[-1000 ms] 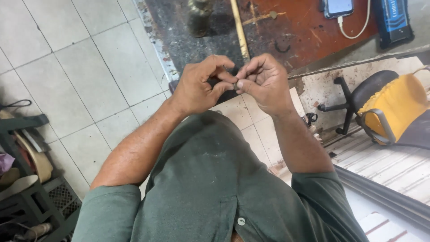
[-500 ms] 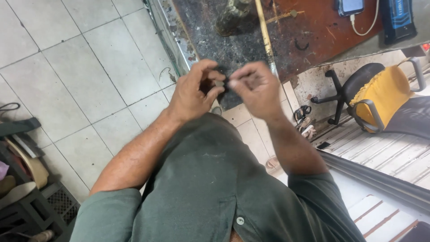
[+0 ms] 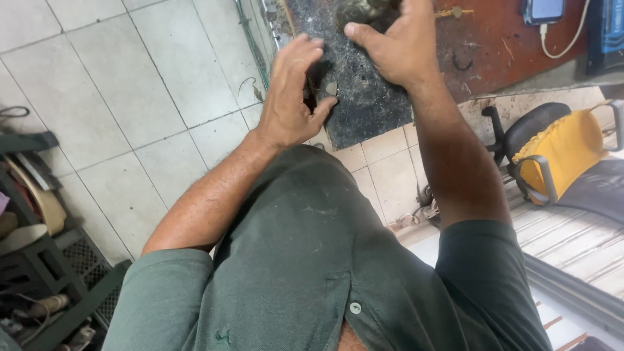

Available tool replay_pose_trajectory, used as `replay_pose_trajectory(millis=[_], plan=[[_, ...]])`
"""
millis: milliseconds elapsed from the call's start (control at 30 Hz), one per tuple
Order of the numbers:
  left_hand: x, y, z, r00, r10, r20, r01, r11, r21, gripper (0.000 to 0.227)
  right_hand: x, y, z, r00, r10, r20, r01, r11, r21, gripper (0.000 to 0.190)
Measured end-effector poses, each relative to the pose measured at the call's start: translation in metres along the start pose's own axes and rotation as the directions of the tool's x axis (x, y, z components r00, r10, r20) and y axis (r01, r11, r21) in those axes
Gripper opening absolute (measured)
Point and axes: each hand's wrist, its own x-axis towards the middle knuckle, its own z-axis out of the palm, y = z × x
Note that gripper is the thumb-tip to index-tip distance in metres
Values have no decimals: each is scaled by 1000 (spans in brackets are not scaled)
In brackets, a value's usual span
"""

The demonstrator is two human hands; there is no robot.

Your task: The person applies glue to a small black shoe part using a brush, then places a small metal piece onto the glued area. The person continues to apply glue to the part and the metal piece, ensuring they are properly adhered.

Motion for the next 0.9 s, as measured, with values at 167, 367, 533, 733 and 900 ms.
replay_pose_trajectory(millis=[167, 367, 533, 733, 900], plan=[[-7, 2, 8, 985, -12, -170, 20, 999, 45, 43, -25, 1, -22, 957, -290, -30, 279, 940, -194, 37], [-8, 11, 28, 959, -135, -248, 158, 985, 76, 23, -53, -6, -37, 888, -448, 101, 434, 748, -502, 29], [-9, 14, 36, 933, -195, -304, 229, 970, 80, 25, -60, -1, -33, 872, -460, 166, 456, 642, -616, 55], [-7, 17, 35, 922, -213, -323, 233, 972, 25, 27, -56, -6, -29, 858, -479, 187, 471, 585, -661, 54], [-8, 16, 37, 923, -202, -328, 214, 977, 0, 26, -56, -8, -28, 869, -451, 204, 461, 586, -667, 57]])
